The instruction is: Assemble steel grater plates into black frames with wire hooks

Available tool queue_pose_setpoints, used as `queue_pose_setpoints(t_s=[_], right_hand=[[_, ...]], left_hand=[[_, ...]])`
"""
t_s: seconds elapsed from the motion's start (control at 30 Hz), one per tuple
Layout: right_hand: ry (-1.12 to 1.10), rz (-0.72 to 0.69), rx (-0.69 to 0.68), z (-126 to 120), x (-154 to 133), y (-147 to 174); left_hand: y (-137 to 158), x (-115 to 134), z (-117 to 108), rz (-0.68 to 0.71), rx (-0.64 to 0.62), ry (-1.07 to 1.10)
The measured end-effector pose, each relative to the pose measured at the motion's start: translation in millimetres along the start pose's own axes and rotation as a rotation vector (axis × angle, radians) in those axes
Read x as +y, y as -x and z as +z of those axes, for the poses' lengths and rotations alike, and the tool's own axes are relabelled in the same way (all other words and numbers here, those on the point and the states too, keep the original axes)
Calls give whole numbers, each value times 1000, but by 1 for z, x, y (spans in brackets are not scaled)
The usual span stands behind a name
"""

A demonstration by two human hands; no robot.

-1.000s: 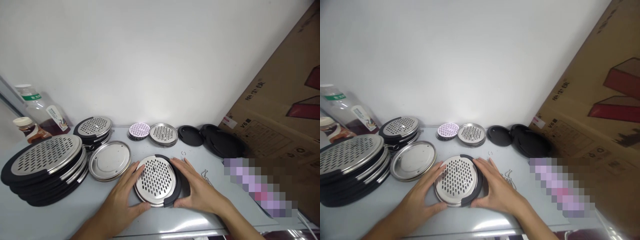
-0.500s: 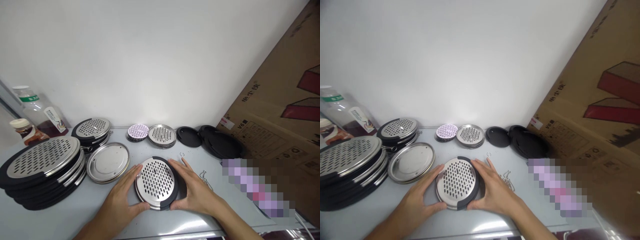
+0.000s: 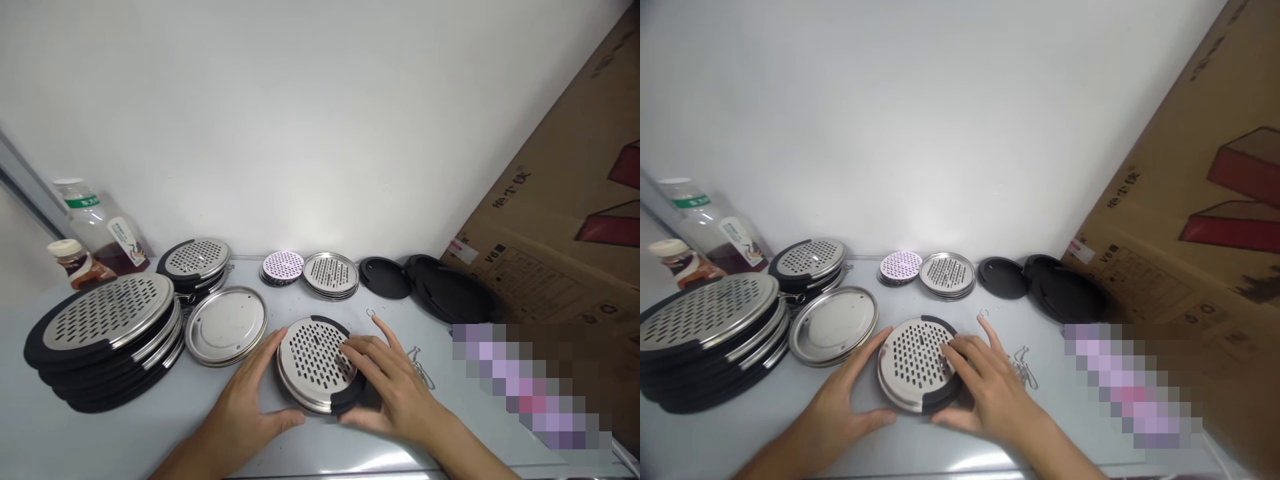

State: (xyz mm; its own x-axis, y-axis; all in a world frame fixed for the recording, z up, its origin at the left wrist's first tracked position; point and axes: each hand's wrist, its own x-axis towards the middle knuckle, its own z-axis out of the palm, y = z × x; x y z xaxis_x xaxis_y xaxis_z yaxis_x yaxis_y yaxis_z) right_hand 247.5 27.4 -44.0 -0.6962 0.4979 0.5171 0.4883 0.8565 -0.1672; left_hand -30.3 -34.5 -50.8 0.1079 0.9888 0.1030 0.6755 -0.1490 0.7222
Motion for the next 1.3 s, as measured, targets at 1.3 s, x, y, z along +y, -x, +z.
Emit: queue_pose_setpoints(t_s=[1.3], right_hand=[[-465, 530, -366, -1, 11, -1]], left_hand=[[1, -4, 7, 217, -74, -249]])
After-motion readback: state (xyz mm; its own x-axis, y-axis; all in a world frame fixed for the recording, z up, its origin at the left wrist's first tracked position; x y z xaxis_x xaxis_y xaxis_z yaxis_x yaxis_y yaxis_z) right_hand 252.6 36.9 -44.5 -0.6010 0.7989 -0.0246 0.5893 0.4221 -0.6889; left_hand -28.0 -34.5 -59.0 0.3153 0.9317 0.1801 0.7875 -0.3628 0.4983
